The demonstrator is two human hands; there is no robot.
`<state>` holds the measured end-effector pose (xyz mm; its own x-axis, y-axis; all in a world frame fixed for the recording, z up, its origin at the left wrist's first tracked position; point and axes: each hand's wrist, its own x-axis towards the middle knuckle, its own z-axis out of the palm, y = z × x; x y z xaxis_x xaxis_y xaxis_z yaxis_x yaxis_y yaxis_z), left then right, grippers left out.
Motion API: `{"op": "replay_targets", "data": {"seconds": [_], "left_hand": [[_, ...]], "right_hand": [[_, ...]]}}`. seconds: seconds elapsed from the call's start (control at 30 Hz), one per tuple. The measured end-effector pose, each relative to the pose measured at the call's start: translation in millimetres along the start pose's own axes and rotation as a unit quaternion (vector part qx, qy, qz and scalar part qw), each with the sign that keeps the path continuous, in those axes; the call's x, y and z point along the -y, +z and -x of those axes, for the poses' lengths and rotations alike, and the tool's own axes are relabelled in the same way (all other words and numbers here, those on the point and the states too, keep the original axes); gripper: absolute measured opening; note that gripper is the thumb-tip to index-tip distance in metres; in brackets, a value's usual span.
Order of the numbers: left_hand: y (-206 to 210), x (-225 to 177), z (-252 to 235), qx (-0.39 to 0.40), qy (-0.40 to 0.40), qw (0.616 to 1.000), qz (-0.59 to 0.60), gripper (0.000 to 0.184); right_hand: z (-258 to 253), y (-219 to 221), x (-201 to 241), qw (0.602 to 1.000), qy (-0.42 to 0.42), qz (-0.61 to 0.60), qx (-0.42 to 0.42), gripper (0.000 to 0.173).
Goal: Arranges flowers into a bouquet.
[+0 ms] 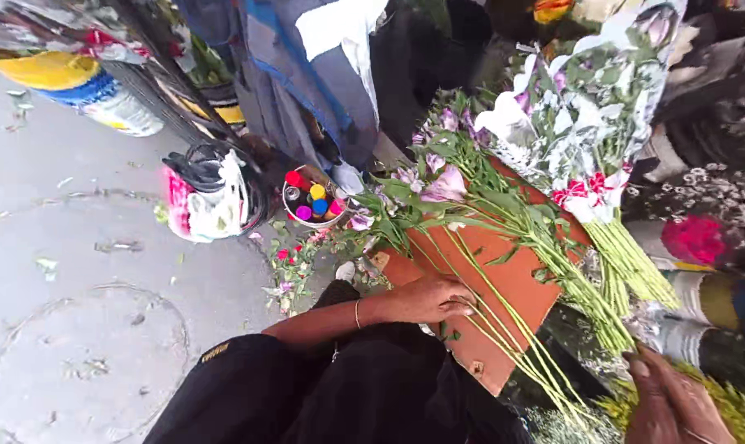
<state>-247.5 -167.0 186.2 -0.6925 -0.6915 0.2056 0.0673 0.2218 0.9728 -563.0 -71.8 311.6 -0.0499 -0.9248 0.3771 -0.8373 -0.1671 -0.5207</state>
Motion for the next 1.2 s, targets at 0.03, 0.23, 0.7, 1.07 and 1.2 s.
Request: {"op": "replay_targets", "data": {"seconds": [0.03,0.23,0.7,1.07,1.2], "left_hand": [[-7,4,3,0.001,0.008,1.000,0.012,0.023],[-43,31,12,0.006,0.024,0.998,0.066,0.022],[-74,47,-9,-0.028,0.086,0.988,0.125,0.022],[-98,53,-43,-0.036,-0.132,0.870,-0.473,0.067],[-91,61,-32,-0.057,-0.109,0.853,-0.507,0.071]], "right_hand": [[-13,16,-2,1.000,0.006,-0.026,0.016,0.024],[-17,113,-68,0.977,0.113,-0.123,0.133,0.023],[0,148,-67,0.979,0.109,-0.045,0.168,0.017],[-11,145,-61,0.971,0.120,0.017,0.208,0.024],[-58,137,-70,0.977,0.105,0.040,0.181,0.032]]}}
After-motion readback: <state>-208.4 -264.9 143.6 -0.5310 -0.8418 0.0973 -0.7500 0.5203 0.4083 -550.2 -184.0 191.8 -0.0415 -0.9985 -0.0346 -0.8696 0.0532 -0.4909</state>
